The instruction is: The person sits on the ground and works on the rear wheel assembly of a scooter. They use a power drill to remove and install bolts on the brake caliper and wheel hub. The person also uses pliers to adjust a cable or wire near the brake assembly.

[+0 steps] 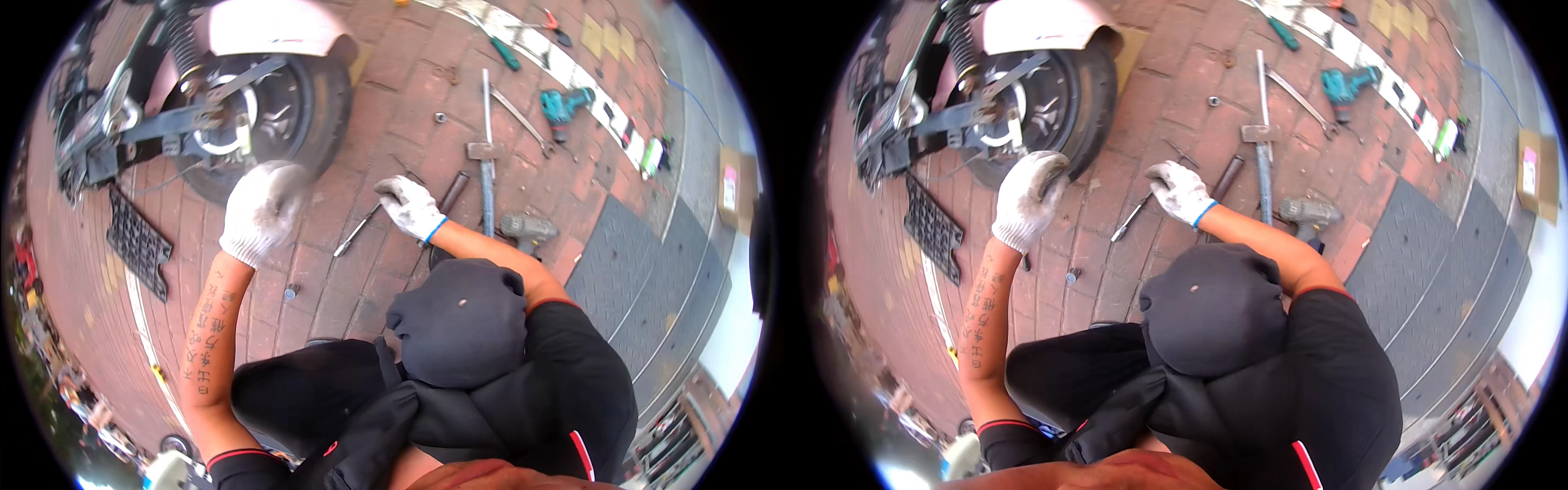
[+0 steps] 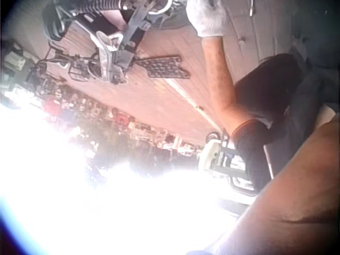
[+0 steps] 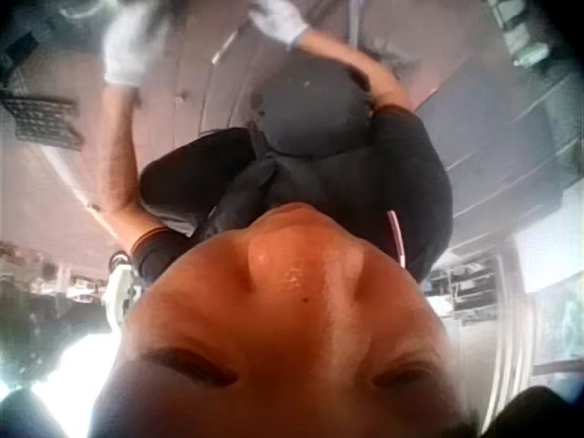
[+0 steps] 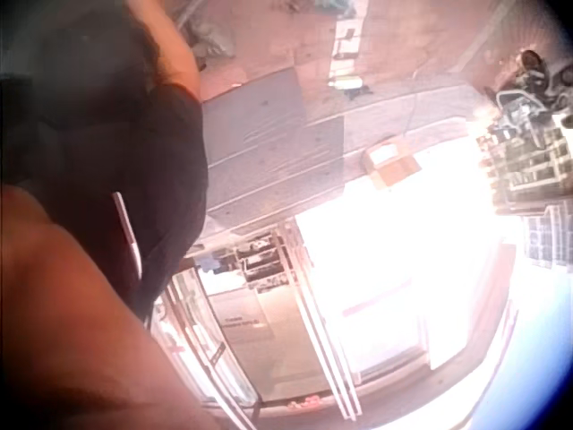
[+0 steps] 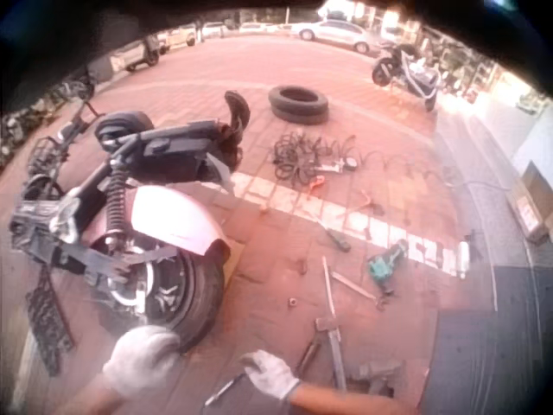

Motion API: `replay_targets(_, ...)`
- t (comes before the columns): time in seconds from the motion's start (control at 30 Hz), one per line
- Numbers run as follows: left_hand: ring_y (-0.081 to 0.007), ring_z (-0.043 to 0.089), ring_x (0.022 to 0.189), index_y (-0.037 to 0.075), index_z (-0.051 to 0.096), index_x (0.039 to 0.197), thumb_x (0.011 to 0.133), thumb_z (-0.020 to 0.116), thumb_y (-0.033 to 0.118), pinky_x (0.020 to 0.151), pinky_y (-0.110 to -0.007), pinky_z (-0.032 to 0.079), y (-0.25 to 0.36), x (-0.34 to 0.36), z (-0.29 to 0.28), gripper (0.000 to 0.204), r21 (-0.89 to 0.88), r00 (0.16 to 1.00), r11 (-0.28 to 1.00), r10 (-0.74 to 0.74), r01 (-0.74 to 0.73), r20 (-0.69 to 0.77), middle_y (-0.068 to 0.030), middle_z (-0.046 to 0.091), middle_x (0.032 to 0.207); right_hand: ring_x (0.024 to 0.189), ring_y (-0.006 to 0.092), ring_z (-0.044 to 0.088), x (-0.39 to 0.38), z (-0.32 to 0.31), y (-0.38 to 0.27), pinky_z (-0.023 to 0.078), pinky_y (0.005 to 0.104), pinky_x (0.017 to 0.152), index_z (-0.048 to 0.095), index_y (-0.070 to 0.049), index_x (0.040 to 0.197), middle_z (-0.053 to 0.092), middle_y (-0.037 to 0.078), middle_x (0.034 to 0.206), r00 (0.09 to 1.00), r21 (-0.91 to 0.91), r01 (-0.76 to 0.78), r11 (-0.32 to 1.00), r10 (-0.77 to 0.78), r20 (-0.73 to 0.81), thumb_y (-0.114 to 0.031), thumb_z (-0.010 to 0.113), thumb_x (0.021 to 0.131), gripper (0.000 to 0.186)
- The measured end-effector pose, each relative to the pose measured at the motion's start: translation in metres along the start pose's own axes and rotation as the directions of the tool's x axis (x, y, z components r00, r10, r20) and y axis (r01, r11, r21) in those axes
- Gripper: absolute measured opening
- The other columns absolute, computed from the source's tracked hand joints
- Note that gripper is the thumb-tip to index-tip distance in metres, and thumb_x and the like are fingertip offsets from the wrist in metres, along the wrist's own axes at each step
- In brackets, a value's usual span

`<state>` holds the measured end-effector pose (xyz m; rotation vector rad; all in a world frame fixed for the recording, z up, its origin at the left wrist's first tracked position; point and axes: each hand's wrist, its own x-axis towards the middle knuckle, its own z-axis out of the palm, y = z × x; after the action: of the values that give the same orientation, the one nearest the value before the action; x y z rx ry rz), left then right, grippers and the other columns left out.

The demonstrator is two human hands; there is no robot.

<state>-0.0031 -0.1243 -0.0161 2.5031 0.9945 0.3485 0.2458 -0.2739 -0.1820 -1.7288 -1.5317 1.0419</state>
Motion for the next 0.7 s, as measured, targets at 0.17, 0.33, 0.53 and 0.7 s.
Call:
replay_targets(0.17,-0.0343,0.068,0.093,0.006,0.07,0.102,0.085,0.07,0.013,0.083,-0.043,0.056,0.023,-0.046,-0.064,0.019,-0.117,0.989,0.983,-0.147,0.144,-0.022,-0.0116,0.071,0.098,0.094,0.0284,0.07,-0.005,0.004,-0.037,0.056,0.0366,0.086,0.072,-0.003,0.107,0.072,0.013,0.099,0.97,0.169,0.236,0.957,-0.242,0.016,0.0,0.068,0.092,0.016)
replay_targets(0.33,-0.0336,0.069,0.086,0.015,0.074,0.095,0.087,0.068,0.023,0.075,-0.044,0.055,0.064,-0.099,-0.096,0.013,-0.263,0.94,0.905,-0.342,0.335,0.022,-0.009,0.07,0.091,0.102,0.0271,0.068,0.044,0.019,-0.103,0.054,0.0377,0.093,0.069,0.0,0.11,0.07,0.016,0.111,0.835,0.296,0.453,0.841,-0.516,0.19,-0.002,0.07,0.088,0.023)
replay_targets(0.53,-0.0359,0.072,0.085,0.013,0.077,0.093,0.083,0.068,0.029,0.076,-0.046,0.057,0.098,-0.12,-0.119,0.021,-0.236,0.86,0.868,-0.481,0.438,-0.172,-0.0138,0.073,0.087,0.122,0.0341,0.061,0.122,0.087,-0.178,0.047,0.0456,0.105,0.058,-0.001,0.135,0.063,0.017,0.131,0.474,0.283,0.733,0.618,-0.763,0.439,-0.028,0.074,0.082,0.062)
replay_targets(0.7,-0.0361,0.07,0.08,0.013,0.074,0.089,0.085,0.068,0.026,0.072,-0.046,0.056,0.11,-0.147,-0.132,0.015,-0.25,0.793,0.812,-0.576,0.527,-0.197,-0.0131,0.071,0.084,0.131,0.0372,0.054,0.149,0.127,-0.182,0.044,0.0496,0.108,0.059,-0.005,0.134,0.059,0.017,0.138,0.276,-0.143,0.961,0.238,-0.771,0.574,-0.032,0.064,0.088,0.054)
